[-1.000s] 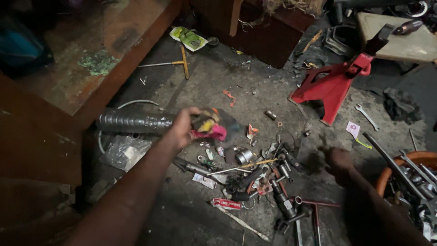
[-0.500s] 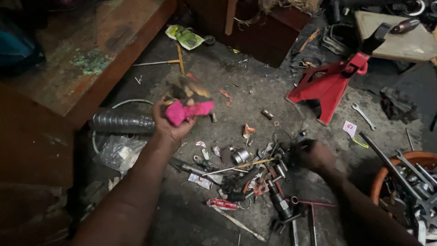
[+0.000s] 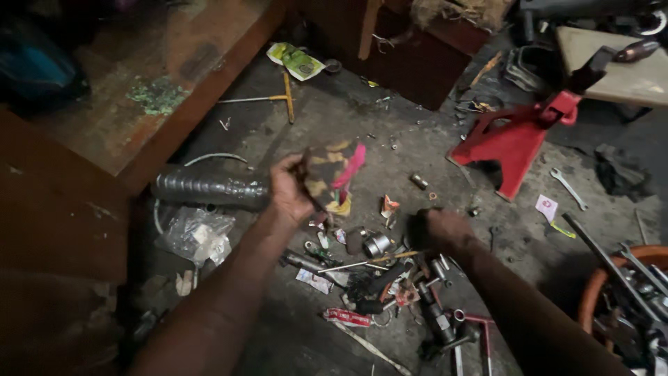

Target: The person picks up and moves various metal parts, wrenches, and sockets from a cluttered floor, placing some into a basket and using a cloth to wipe others.

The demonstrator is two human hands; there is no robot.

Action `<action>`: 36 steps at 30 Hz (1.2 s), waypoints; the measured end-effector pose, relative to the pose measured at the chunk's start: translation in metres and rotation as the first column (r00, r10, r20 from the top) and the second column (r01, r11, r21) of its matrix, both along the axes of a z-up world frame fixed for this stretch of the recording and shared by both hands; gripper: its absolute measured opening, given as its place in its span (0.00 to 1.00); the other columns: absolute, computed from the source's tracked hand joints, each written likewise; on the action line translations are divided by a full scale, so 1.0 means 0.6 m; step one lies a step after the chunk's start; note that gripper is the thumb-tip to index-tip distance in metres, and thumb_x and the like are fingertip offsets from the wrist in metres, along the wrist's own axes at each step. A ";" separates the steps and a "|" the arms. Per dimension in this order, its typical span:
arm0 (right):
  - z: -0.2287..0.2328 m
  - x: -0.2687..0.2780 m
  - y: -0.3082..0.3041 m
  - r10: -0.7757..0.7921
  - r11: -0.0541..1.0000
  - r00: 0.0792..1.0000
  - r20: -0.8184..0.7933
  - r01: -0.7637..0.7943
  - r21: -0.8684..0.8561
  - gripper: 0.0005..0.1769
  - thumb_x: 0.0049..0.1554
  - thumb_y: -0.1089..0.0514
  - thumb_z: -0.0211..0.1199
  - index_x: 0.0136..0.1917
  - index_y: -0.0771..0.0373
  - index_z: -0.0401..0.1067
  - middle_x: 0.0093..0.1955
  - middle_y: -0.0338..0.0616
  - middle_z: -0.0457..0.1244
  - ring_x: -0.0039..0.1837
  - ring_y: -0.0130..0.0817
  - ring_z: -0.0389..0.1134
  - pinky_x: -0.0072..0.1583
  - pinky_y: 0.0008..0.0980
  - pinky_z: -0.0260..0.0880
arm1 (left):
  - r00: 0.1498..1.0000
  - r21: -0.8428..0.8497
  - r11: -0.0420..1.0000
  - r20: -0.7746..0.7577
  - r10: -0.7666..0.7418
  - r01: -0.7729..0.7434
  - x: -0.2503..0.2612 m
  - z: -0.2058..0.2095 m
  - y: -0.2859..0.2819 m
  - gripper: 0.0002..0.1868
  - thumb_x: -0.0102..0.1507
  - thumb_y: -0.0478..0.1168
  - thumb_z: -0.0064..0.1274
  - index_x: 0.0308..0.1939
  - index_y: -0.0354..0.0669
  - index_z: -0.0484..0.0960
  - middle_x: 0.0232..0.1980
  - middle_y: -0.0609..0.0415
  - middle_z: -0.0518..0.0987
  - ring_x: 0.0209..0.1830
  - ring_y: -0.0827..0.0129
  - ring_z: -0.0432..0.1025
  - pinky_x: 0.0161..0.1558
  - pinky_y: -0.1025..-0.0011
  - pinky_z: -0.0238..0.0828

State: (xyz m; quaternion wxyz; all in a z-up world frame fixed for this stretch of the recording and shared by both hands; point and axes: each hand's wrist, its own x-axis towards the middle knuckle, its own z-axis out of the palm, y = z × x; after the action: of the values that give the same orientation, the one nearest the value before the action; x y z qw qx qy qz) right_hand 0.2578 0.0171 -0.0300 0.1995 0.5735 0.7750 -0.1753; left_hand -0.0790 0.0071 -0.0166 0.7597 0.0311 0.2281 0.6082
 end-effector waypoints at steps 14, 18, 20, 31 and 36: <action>-0.034 0.012 0.030 0.351 0.931 0.936 -0.016 -0.350 -0.102 0.17 0.51 0.45 0.63 0.50 0.53 0.78 0.53 0.49 0.71 0.56 0.50 0.73 0.59 0.45 0.74 | 0.996 -0.119 0.993 -0.088 0.003 -0.013 -0.048 -0.094 0.027 0.19 0.65 0.41 0.38 0.47 0.32 0.79 0.47 0.43 0.84 0.44 0.56 0.82 0.54 0.58 0.80; -0.006 0.010 0.018 0.304 0.945 0.953 0.003 -0.301 -0.131 0.15 0.53 0.47 0.60 0.51 0.51 0.77 0.52 0.49 0.71 0.56 0.49 0.73 0.58 0.47 0.74 | 0.954 -0.260 0.963 -0.263 -0.142 0.071 -0.025 -0.112 0.030 0.22 0.66 0.46 0.34 0.49 0.35 0.80 0.46 0.42 0.84 0.43 0.55 0.80 0.53 0.58 0.79; 0.016 0.007 0.015 0.291 0.954 0.956 0.041 -0.287 -0.090 0.14 0.54 0.49 0.59 0.51 0.52 0.78 0.52 0.49 0.71 0.57 0.48 0.73 0.58 0.47 0.74 | 0.956 -0.162 0.980 -0.253 -0.150 0.111 -0.023 -0.100 0.028 0.21 0.67 0.45 0.36 0.51 0.34 0.80 0.46 0.41 0.83 0.43 0.55 0.79 0.53 0.57 0.78; 0.189 0.021 0.075 -0.147 0.906 0.982 -0.119 0.182 0.383 0.29 0.47 0.44 0.75 0.53 0.67 0.75 0.52 0.62 0.67 0.55 0.59 0.70 0.54 0.51 0.72 | 0.978 -0.136 0.973 -0.116 0.171 -0.187 -0.036 -0.045 0.024 0.24 0.68 0.49 0.33 0.55 0.36 0.77 0.45 0.45 0.81 0.39 0.59 0.79 0.41 0.62 0.81; 0.161 -0.003 0.063 -0.429 0.887 0.576 -0.696 0.413 -0.206 0.14 0.56 0.56 0.61 0.49 0.66 0.82 0.44 0.45 0.75 0.46 0.37 0.72 0.48 0.39 0.70 | 0.969 -0.144 0.982 -0.199 -0.147 0.120 -0.002 -0.067 0.026 0.24 0.69 0.54 0.34 0.51 0.40 0.78 0.38 0.47 0.81 0.31 0.61 0.78 0.31 0.62 0.78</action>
State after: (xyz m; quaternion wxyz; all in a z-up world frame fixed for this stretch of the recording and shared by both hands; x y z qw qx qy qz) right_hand 0.2559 0.0550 0.0667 -0.1646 0.6217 0.6286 -0.4373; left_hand -0.0800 0.0227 -0.0568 0.7712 0.0601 0.3433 0.5327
